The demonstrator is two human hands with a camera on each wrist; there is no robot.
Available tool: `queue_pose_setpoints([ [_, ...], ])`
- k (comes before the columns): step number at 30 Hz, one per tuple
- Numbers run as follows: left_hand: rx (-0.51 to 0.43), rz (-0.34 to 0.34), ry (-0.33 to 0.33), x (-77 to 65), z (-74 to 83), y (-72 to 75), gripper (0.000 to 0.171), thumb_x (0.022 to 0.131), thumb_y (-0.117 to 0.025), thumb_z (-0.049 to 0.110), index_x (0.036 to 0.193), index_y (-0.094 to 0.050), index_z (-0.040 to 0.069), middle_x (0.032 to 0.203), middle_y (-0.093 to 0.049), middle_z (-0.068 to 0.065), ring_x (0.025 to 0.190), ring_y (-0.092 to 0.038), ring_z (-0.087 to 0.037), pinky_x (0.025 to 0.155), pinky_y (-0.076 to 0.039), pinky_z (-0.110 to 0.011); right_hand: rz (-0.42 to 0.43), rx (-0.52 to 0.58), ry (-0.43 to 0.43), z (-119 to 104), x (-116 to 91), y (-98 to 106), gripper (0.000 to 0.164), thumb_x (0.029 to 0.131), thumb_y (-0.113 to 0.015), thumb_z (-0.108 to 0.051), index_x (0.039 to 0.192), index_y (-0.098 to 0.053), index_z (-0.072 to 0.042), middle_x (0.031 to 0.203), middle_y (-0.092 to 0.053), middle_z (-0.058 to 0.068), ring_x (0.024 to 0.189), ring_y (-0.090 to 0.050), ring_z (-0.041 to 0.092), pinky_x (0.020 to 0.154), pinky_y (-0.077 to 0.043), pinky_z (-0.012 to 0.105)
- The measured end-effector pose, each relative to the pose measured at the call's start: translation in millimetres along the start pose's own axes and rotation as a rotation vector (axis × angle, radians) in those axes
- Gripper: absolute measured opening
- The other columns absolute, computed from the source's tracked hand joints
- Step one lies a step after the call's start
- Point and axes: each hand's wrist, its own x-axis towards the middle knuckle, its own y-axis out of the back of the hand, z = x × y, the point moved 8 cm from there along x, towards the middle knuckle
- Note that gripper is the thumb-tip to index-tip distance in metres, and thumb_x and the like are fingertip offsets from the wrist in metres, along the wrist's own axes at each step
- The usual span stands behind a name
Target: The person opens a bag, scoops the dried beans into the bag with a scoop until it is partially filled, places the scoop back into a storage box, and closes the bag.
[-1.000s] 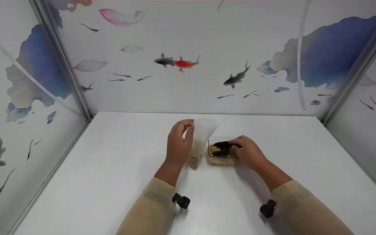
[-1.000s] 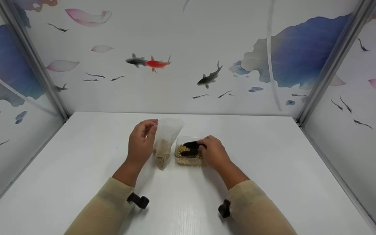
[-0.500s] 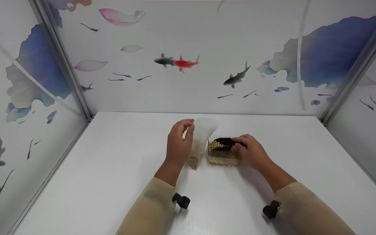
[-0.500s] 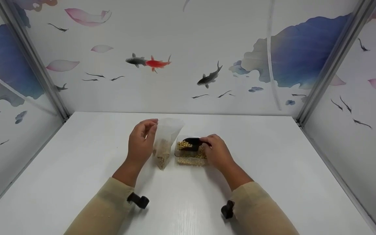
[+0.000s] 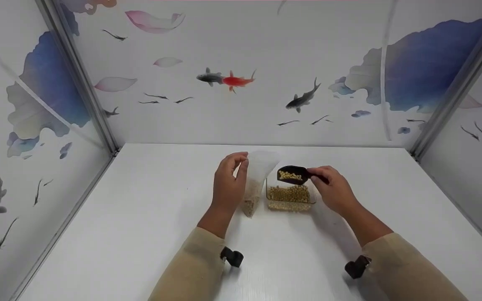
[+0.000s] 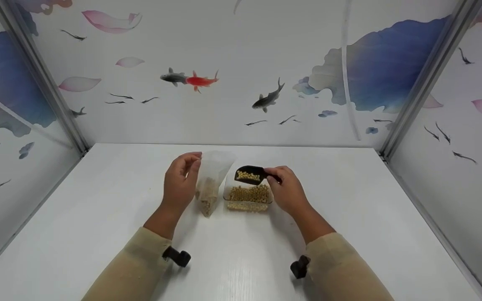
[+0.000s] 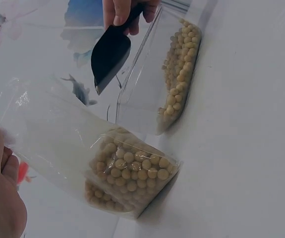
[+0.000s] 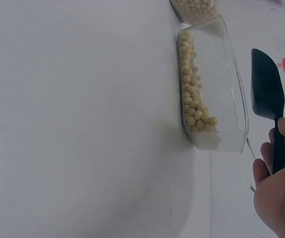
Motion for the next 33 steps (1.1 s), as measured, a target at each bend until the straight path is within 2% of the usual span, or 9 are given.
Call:
queue_pose_setpoints([
  [2,0.0,0.003,-0.003,0.4,0.1,0.3,0.023,0.114,-0.055,0.03,0.119,-0.067,0.011,0.136,-0.07,-0.002,0.136,-0.064,-0.016,0.119,-0.052,-0.028,0.013,-0.003,0.013,-3.4,1.3,6.1,0.034,0.114,-0.055,-0.02,0.143,-0.067,-0.009,0.141,-0.061,0.013,0.131,-0.062,0.029,0.093,-0.05,0.012],
  [4,0.002,0.003,0.001,0.4,0.1,0.4,0.023,0.114,-0.055,0.03,0.119,-0.067,0.011,0.136,-0.07,-0.002,0.136,-0.064,-0.016,0.119,-0.052,-0.028,0.027,-0.013,0.021,-7.2,2.8,12.9,0.034,0.114,-0.055,-0.02,0.144,-0.066,-0.009,0.142,-0.061,0.014,0.131,-0.062,0.03,0.093,-0.05,0.013],
  [9,-0.003,0.011,0.002,0.2,-0.5,0.5,0.023,0.113,-0.056,0.031,0.119,-0.068,0.012,0.136,-0.07,-0.002,0.136,-0.064,-0.017,0.119,-0.052,-0.029,0.069,-0.047,0.037,-22.7,9.0,32.7,0.037,0.114,-0.054,-0.024,0.145,-0.065,-0.009,0.143,-0.06,0.016,0.132,-0.061,0.032,0.1,-0.051,0.028],
  [15,-0.004,0.013,0.001,0.2,-0.3,0.4,0.024,0.113,-0.056,0.032,0.118,-0.068,0.012,0.136,-0.071,-0.001,0.136,-0.064,-0.017,0.118,-0.053,-0.03,0.102,-0.035,0.048,-47.6,17.6,50.9,0.037,0.113,-0.056,-0.028,0.145,-0.066,-0.011,0.142,-0.061,0.014,0.131,-0.061,0.03,0.091,-0.046,0.008],
  [17,-0.006,0.011,0.002,0.0,-0.2,0.6,0.024,0.113,-0.056,0.033,0.119,-0.068,0.012,0.136,-0.071,-0.001,0.136,-0.064,-0.017,0.119,-0.053,-0.03,0.101,-0.043,0.069,-57.5,20.3,53.1,0.036,0.113,-0.056,-0.026,0.145,-0.067,-0.011,0.142,-0.061,0.014,0.13,-0.062,0.03,0.089,-0.045,0.006],
  [20,0.003,0.005,0.011,-0.2,-0.3,0.5,0.024,0.113,-0.056,0.034,0.119,-0.068,0.014,0.137,-0.07,0.001,0.137,-0.063,-0.016,0.119,-0.053,-0.03,0.084,-0.076,0.112,-72.4,23.5,52.8,0.036,0.113,-0.056,-0.023,0.145,-0.066,-0.01,0.141,-0.061,0.014,0.129,-0.062,0.03,0.098,-0.051,0.018],
  [25,0.009,-0.002,0.027,-0.4,-1.7,0.0,0.024,0.114,-0.055,0.034,0.12,-0.068,0.014,0.138,-0.07,0.001,0.137,-0.063,-0.016,0.119,-0.053,-0.032,0.046,-0.154,0.187,-97.6,28.6,45.1,0.034,0.112,-0.057,-0.016,0.143,-0.067,-0.007,0.137,-0.061,0.014,0.13,-0.059,0.032,0.111,-0.054,0.052],
  [28,0.017,0.0,0.032,0.3,-2.1,-0.2,0.025,0.114,-0.055,0.035,0.12,-0.067,0.014,0.138,-0.07,0.001,0.137,-0.063,-0.016,0.119,-0.053,-0.032,0.035,-0.219,0.25,-113.3,30.6,39.1,0.032,0.111,-0.058,-0.012,0.141,-0.069,-0.006,0.134,-0.063,0.014,0.13,-0.058,0.035,0.11,-0.054,0.056],
  [33,0.026,-0.001,0.036,0.8,-1.9,0.2,0.025,0.114,-0.055,0.035,0.121,-0.067,0.014,0.138,-0.07,0.001,0.137,-0.063,-0.016,0.119,-0.053,-0.031,0.035,-0.312,0.332,-132.3,30.0,29.6,0.03,0.109,-0.061,-0.009,0.137,-0.072,-0.007,0.13,-0.066,0.013,0.129,-0.057,0.037,0.105,-0.055,0.055],
])
